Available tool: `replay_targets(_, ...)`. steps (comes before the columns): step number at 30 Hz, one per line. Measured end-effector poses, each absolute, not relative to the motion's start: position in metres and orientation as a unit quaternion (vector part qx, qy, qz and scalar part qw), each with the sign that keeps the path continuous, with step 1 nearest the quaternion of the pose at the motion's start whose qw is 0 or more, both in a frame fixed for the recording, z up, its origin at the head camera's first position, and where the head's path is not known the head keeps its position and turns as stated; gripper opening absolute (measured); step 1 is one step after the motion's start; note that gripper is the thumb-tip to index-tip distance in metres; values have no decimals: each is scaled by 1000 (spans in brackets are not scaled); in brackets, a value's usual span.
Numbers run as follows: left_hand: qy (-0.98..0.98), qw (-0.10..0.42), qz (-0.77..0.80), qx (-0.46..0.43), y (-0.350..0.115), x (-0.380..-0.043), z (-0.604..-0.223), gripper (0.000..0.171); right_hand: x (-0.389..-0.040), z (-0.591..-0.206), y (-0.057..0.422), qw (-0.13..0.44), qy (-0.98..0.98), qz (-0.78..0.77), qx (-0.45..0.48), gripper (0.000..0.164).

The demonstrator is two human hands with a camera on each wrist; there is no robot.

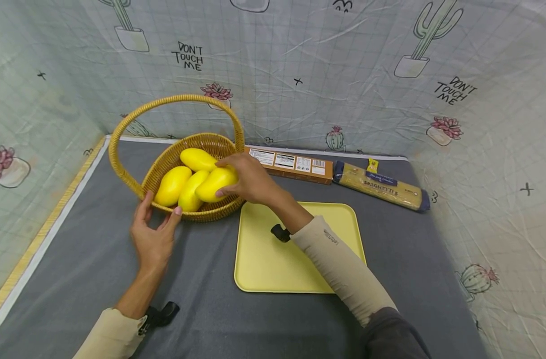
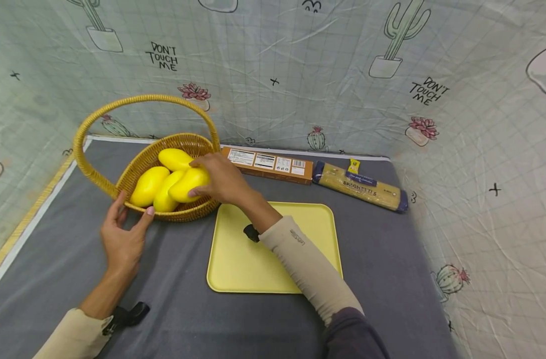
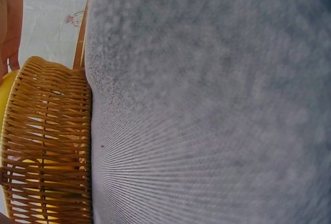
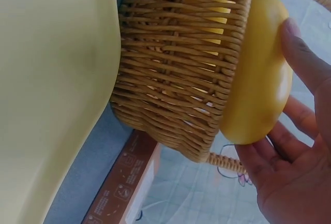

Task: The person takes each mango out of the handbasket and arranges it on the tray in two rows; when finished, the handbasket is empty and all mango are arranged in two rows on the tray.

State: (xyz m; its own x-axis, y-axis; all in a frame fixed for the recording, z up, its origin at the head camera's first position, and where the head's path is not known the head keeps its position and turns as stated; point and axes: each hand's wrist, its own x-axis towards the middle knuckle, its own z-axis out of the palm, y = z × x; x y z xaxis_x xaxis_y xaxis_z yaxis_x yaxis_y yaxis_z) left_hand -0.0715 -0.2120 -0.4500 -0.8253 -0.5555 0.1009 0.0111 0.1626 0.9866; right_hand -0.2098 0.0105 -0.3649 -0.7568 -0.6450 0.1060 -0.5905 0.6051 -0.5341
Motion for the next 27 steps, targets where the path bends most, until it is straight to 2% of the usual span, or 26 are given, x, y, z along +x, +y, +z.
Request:
replay_targets(18,-714,228,-636,184,-211,-72,-452,79,-183,-356,52,-16,892,-364,-268,69)
replay_targets(27,-717,227,-631,188,-210,-71,-451,79,-170,-359,74,-21,900,-366,-234,68)
